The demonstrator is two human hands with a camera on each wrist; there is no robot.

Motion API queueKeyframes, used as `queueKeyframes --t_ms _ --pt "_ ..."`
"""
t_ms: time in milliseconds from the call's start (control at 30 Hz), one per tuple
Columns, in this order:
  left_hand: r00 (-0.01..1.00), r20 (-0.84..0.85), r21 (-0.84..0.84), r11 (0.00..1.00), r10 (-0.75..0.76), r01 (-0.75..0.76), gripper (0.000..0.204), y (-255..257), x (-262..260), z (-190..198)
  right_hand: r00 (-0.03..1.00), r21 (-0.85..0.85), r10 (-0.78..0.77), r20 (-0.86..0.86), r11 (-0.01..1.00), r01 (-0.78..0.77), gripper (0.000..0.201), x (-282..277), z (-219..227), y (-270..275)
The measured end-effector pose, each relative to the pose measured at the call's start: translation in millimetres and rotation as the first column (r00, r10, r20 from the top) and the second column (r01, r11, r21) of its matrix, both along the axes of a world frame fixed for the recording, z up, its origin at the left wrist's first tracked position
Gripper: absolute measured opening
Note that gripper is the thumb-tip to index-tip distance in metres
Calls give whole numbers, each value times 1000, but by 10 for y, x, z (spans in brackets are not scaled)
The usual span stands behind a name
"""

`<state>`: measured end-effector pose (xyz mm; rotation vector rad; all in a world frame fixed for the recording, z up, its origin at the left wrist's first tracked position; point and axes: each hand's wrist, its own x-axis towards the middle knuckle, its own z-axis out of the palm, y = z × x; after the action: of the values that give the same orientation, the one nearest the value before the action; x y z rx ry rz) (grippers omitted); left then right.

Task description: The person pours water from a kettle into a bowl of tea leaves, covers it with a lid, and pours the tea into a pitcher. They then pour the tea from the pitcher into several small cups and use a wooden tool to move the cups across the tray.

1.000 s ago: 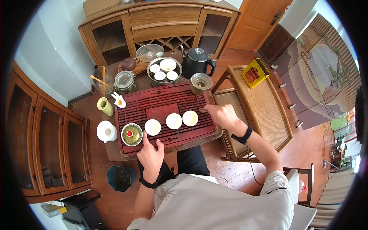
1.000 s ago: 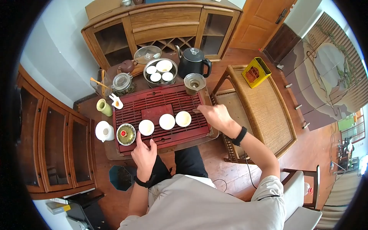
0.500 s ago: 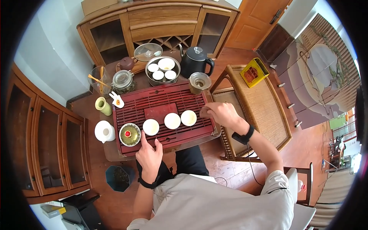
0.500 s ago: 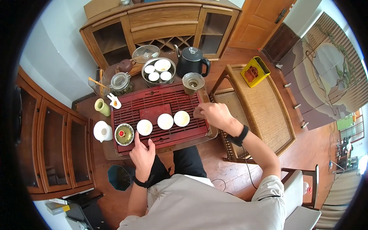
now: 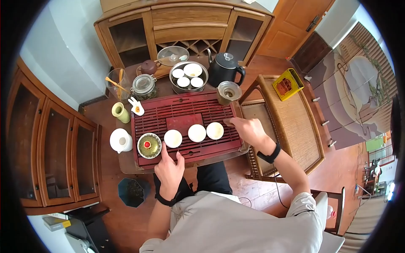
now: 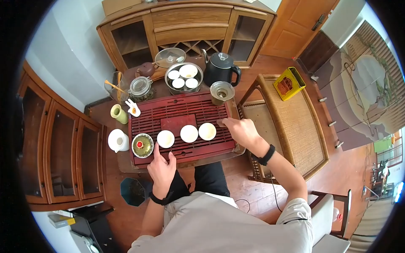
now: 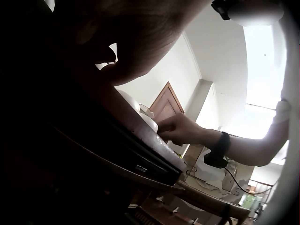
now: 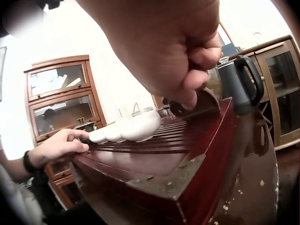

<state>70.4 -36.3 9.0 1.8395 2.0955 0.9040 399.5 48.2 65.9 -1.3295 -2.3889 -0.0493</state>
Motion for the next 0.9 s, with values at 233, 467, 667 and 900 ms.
queueKeyframes --t_ms 233,467,667,900 --pt "1000 10 23 1000 16 -17 65 8 7 4 992 -176 -33 118 983 54 14 35 414 -160" --pt "999 -7 -88 995 -37 36 78 -70 3 162 994 -202 -108 5 974 107 17 -39 363 -200" --pt "985 -126 -63 992 -117 109 77 -403 79 730 991 -184 -100 -84 979 83 12 18 240 -209" --pt "917 -192 48 930 -349 364 66 110 -161 1711 988 -222 -134 -72 968 115 22 77 168 -181"
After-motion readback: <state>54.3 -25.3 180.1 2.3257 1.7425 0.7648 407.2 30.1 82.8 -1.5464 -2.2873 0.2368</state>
